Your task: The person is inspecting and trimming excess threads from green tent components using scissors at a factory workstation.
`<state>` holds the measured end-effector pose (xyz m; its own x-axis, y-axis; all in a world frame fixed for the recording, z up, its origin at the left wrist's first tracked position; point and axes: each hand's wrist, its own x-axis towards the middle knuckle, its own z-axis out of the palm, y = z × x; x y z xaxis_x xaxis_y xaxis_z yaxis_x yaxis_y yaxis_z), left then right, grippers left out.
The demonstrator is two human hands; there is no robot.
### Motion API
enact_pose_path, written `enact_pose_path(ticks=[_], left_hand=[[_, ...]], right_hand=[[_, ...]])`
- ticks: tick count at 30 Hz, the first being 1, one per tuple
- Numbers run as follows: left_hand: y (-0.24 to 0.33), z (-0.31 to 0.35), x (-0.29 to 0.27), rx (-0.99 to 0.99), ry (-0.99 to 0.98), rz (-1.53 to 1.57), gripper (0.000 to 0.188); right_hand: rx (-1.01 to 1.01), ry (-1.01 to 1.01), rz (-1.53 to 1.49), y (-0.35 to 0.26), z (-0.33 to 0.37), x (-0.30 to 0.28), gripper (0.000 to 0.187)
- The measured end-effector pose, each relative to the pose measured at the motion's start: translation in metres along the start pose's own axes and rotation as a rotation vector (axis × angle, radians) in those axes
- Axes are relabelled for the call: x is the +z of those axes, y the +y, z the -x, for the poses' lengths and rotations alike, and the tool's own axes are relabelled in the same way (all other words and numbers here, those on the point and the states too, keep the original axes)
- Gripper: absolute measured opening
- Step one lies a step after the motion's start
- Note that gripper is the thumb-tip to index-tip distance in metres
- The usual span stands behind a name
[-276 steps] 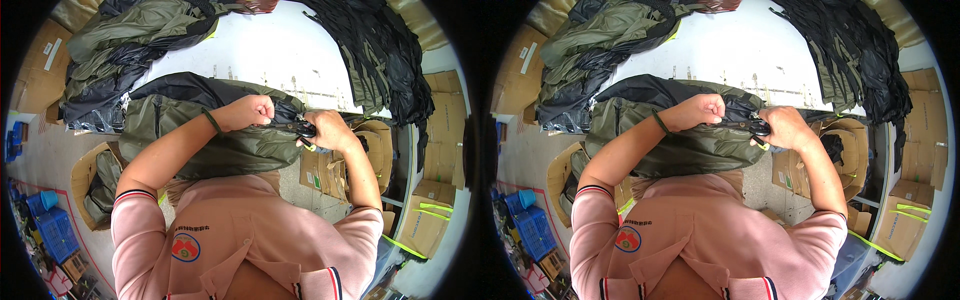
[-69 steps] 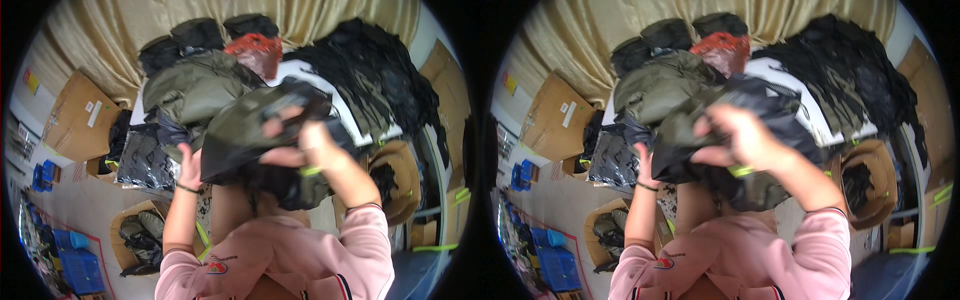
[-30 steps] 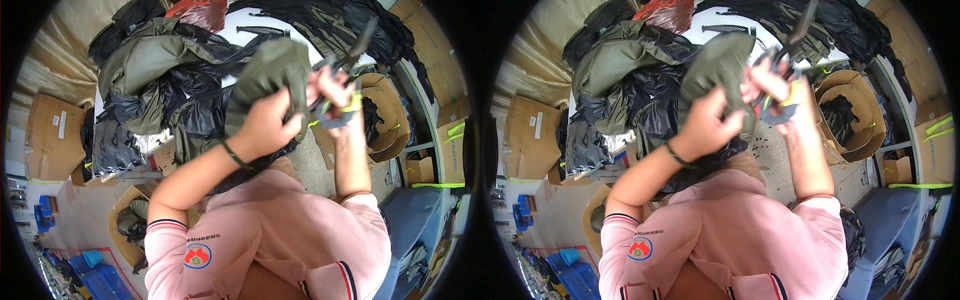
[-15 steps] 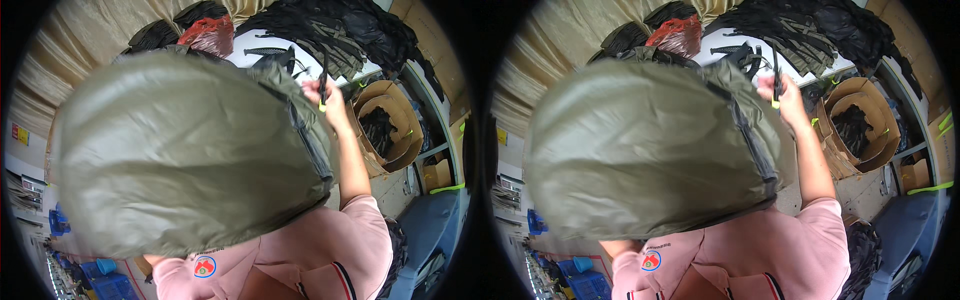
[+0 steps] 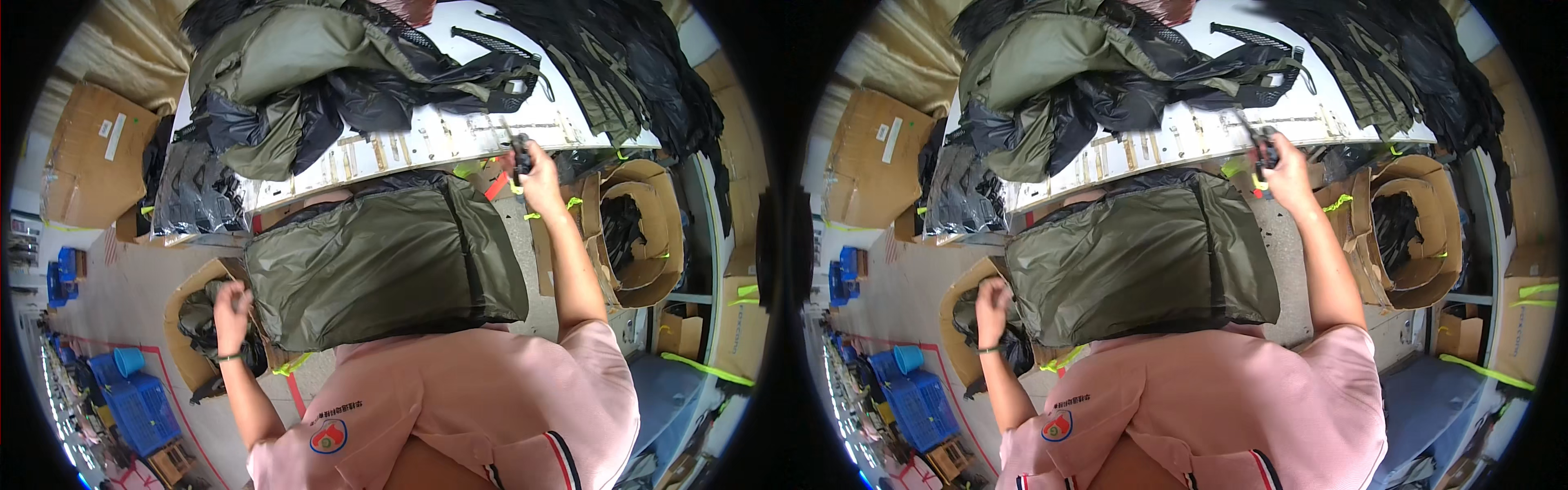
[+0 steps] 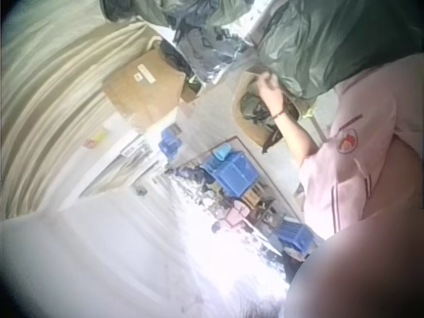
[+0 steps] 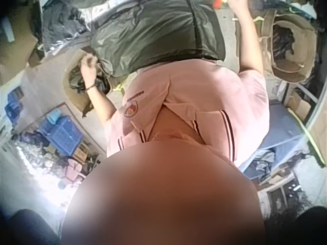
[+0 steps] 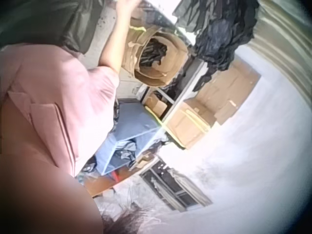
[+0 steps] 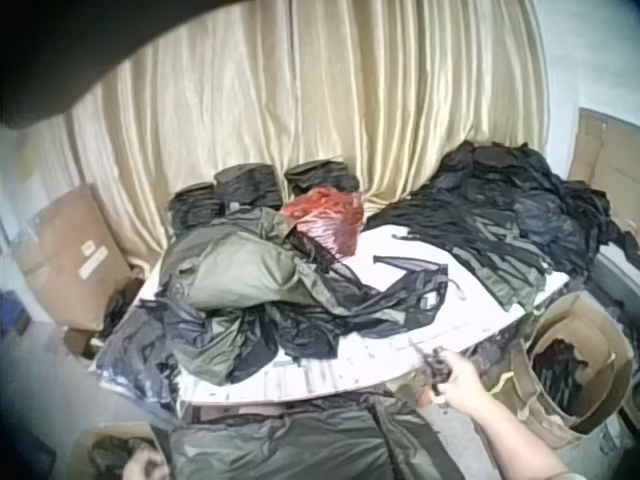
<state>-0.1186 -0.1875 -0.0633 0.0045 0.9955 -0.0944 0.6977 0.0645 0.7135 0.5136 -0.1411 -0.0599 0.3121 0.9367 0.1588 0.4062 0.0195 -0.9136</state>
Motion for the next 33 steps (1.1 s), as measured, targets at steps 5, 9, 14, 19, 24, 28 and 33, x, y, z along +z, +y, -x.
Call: enact_pose_path(ticks=[5, 9, 14, 19, 24, 28, 33], left_hand=[[0.088, -0.083, 0.057, 0.443, -0.047, 0.053, 0.016], [0.108, -0.128, 0.087, 0.598, -0.101, -0.214, 0.019], [0.090, -0.145, 0.085, 0.553, -0.337, -0.048, 0.024], [0.070, -0.143, 0.065, 0.452, -0.380, -0.073, 0.022], [0.062, -0.130, 0.068, 0.224, -0.529, 0.170, 0.022], [0.061, -0.128, 0.069, 0.325, -0.565, 0.252, 0.027], [0.058, -0.123, 0.064, 0.365, -0.631, 0.341, 0.029]], right_hand=[[-0.077, -0.299, 0.274, -0.001, -0.007, 0.076, 0.033], [-0.231, -0.310, 0.543, 0.019, 0.009, 0.091, 0.033], [-0.033, -0.289, 0.401, 0.055, 0.018, 0.092, 0.034], [-0.118, -0.328, 0.324, 0.045, 0.006, 0.059, 0.033], [0.110, -0.559, 0.426, -0.022, -0.015, 0.066, 0.030], [-0.277, -0.700, 0.607, -0.074, -0.010, 0.114, 0.056], [-0.597, -0.834, 0.617, -0.110, -0.015, 0.180, 0.059]])
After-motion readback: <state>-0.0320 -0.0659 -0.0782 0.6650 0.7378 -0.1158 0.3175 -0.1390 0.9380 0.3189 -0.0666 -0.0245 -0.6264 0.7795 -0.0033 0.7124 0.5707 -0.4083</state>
